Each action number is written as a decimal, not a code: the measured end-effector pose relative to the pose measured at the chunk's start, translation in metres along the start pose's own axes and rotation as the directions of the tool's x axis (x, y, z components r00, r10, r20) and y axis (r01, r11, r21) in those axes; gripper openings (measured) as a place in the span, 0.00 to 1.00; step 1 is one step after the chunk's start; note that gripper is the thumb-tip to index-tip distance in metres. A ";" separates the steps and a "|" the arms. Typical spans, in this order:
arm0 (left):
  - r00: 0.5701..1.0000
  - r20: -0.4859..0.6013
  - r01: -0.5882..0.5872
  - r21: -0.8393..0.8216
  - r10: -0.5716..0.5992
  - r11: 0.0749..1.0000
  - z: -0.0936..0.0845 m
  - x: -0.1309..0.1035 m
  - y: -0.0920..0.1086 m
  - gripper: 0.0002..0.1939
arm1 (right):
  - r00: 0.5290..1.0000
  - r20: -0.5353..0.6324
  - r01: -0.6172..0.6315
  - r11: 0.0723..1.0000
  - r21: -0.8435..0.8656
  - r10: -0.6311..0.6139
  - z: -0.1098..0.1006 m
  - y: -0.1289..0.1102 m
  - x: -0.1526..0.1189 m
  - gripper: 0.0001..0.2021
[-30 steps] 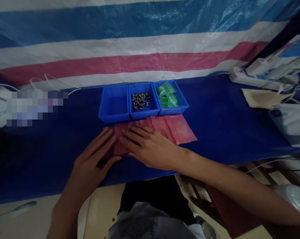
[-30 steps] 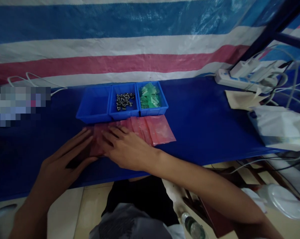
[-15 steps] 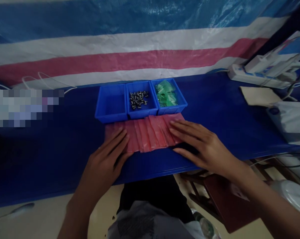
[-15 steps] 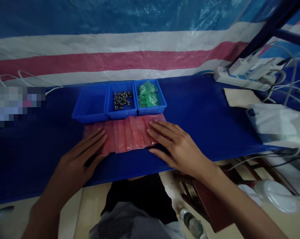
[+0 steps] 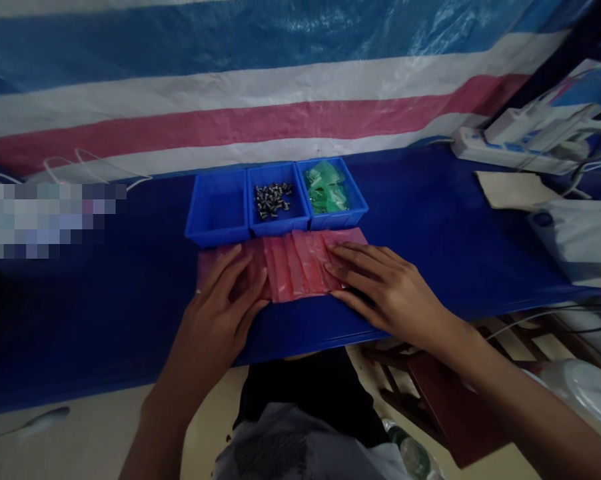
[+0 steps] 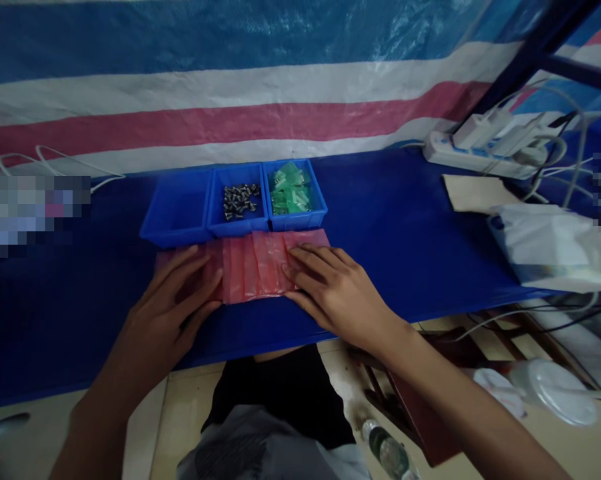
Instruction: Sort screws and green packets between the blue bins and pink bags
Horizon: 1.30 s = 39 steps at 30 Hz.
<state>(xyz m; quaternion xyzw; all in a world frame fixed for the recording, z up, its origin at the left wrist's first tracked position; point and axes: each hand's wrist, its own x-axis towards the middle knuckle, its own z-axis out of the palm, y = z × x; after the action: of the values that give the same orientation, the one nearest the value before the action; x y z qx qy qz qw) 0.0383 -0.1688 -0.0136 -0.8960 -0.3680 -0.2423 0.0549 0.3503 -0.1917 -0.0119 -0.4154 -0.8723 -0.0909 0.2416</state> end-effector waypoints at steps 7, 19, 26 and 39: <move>0.996 -0.054 -0.063 0.032 0.065 0.998 0.003 0.011 0.019 0.28 | 0.999 0.030 -0.025 0.999 0.046 0.024 0.005 0.003 -0.007 0.18; 0.992 -0.060 -0.108 0.021 0.110 0.994 0.010 0.028 0.030 0.22 | 0.994 0.020 -0.108 0.978 0.181 0.106 -0.010 0.023 -0.021 0.17; 0.984 0.033 -0.173 -0.055 0.175 0.983 0.031 0.053 0.050 0.17 | 0.997 -0.026 -0.077 0.995 0.068 0.079 -0.007 0.019 -0.018 0.17; 0.996 -0.059 -0.062 -0.019 0.061 0.998 0.039 0.052 0.060 0.19 | 0.999 -0.043 0.003 0.995 0.098 0.002 -0.001 0.021 -0.013 0.15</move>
<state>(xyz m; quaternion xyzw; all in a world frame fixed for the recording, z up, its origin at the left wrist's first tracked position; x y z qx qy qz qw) 0.1267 -0.1680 -0.0187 -0.9000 -0.3359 -0.2703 0.0639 0.3737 -0.1880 -0.0184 -0.4009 -0.8704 -0.0570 0.2802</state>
